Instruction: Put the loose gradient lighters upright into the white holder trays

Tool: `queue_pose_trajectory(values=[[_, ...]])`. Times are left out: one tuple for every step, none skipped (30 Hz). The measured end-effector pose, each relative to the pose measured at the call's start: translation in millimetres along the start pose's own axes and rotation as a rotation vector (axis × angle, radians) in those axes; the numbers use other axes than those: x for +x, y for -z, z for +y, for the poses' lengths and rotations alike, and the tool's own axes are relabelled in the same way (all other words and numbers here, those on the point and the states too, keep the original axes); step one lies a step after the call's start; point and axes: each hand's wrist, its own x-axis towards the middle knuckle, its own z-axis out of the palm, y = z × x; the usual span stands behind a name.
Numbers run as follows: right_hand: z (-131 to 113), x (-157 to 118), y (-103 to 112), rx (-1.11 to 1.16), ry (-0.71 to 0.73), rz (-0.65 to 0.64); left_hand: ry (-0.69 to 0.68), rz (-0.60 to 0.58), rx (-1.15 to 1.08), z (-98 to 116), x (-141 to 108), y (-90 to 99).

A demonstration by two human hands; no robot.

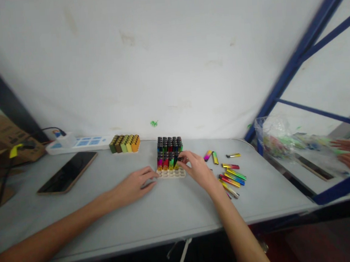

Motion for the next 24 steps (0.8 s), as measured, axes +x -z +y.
queue_pose_trajectory(values=[[0.2, 0.0, -0.7, -0.003, 0.010, 0.000, 0.002, -0.001, 0.004, -0.2, -0.1, -0.1], [-0.2, 0.2, -0.9, -0.002, 0.028, 0.003, 0.002, -0.001, 0.007, -0.4, -0.1, -0.2], [-0.9, 0.6, -0.5, 0.000, 0.048, 0.013, 0.001, 0.000, 0.011, -0.6, 0.0, -0.2], [-2.0, 1.1, 0.4, -0.001, 0.066, 0.026, -0.001, 0.000, 0.014, -0.6, 0.1, 0.0], [-3.1, 1.7, 1.6, -0.008, 0.081, 0.038, -0.003, -0.001, 0.015, -0.5, 0.4, 0.2], [-4.2, 2.2, 3.0, -0.021, 0.091, 0.047, -0.004, -0.003, 0.014, -0.2, 0.7, 0.6], [-5.0, 2.8, 4.5, -0.036, 0.096, 0.049, -0.002, -0.005, 0.013, 0.1, 1.0, 0.9], [-5.6, 3.1, 5.8, -0.049, 0.099, 0.043, 0.001, -0.005, 0.011, 0.3, 1.2, 1.2], [-5.8, 3.4, 6.9, -0.054, 0.102, 0.031, 0.005, -0.006, 0.010, 0.4, 1.4, 1.3], [-5.8, 3.6, 7.8, -0.050, 0.104, 0.017, 0.009, -0.006, 0.011, 0.4, 1.5, 1.3], [-5.8, 3.7, 8.3, -0.039, 0.107, 0.005, 0.010, -0.004, 0.013, 0.2, 1.5, 1.1], [-5.8, 3.7, 8.7, -0.026, 0.108, -0.006, 0.007, -0.002, 0.014, -0.2, 1.4, 0.7], [-6.1, 3.8, 8.9, -0.016, 0.108, -0.015, 0.002, 0.000, 0.014, -0.6, 1.2, 0.3], [-6.6, 3.9, 9.1, -0.012, 0.108, -0.022, -0.003, 0.002, 0.013, -1.1, 1.0, -0.2], [-7.6, 4.1, 9.5, -0.013, 0.107, -0.028, -0.007, 0.006, 0.011, -1.6, 0.7, -0.7], [-8.7, 4.4, 10.0, -0.017, 0.105, -0.031, -0.010, 0.008, 0.009, -2.0, 0.4, -1.1], [-10.0, 4.7, 10.9, -0.019, 0.103, -0.034, -0.011, 0.009, 0.007, -2.2, 0.1, -1.4], [-11.2, 5.1, 12.0, -0.017, 0.100, -0.040, -0.011, 0.010, 0.006, -2.4, -0.1, -1.5], [-12.1, 5.3, 13.3, -0.011, 0.097, -0.051, -0.011, 0.010, 0.005, -2.5, -0.3, -1.3], [-12.6, 5.4, 14.4, -0.002, 0.092, -0.064, -0.010, 0.009, 0.005, -2.5, -0.3, -1.1], [-12.6, 5.4, 15.2, 0.007, 0.087, -0.077, -0.011, 0.008, 0.003, -2.5, -0.3, -0.7], [-12.3, 5.1, 15.4, 0.013, 0.085, -0.088, -0.010, 0.006, 0.002, -2.4, -0.3, -0.3], [-11.8, 4.7, 14.8, 0.011, 0.086, -0.093, -0.010, 0.004, 0.001, -2.3, -0.1, 0.1], [-11.3, 4.2, 13.6, 0.000, 0.091, -0.089, -0.010, 0.001, 0.000, -2.2, 0.2, 0.5]])
